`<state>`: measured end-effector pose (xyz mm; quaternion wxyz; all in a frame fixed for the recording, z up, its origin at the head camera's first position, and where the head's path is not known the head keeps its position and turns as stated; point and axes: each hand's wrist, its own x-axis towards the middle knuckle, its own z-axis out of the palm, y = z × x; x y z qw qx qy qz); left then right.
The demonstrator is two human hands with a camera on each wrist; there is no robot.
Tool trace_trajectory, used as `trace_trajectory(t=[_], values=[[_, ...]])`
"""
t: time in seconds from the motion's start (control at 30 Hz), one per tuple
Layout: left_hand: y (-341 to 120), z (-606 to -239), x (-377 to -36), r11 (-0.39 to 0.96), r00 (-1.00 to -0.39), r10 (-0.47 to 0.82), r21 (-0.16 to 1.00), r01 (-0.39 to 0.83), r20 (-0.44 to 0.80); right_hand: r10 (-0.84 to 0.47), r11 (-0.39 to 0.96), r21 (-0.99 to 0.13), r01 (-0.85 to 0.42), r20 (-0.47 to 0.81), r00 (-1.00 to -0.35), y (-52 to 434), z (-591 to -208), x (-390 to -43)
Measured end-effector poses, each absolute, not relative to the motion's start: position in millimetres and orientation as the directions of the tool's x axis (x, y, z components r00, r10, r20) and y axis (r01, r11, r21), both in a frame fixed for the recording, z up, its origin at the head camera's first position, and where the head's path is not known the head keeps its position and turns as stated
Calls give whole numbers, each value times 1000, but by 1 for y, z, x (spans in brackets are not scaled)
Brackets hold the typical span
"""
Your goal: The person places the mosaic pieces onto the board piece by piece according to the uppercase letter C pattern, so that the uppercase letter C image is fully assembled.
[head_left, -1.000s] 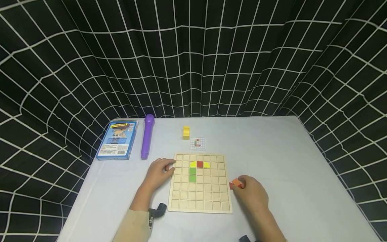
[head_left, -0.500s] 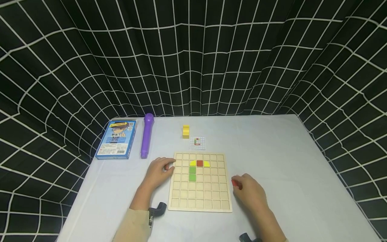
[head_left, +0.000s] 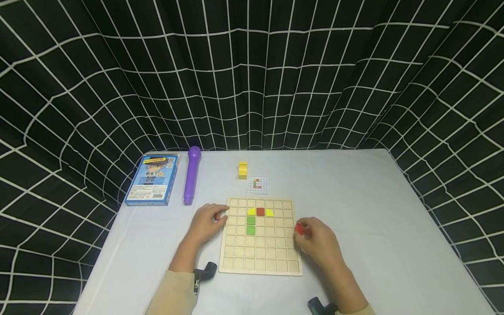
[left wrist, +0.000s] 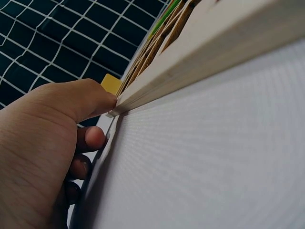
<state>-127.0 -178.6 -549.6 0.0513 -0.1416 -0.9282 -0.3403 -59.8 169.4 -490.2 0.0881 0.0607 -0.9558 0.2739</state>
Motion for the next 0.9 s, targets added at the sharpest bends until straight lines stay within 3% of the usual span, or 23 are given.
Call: trace_trajectory(t=[0.13,0.3,0.43,0.63,0.9], values=[[-179,-550,-127,728,-956,226,619,295,189,-126,803,-529,-275,299,-946,163,-487,-62],[-180,-552,-128,726,-955,227,621,296,191,-132,781,-547,-303,330,-935,156,-488,-64],[-180,-552,-128,723,-953,228,621,303,200,-53,795,-566,-220,296,-954,154,-491,-65],[-179,-552,-129,724,-953,228,619,304,201,109,715,-699,-13,131,-985,157,-493,-64],[-179,-552,-128,728,-952,227,614,306,205,118,581,-807,105,-44,-992,163,-487,-64]])
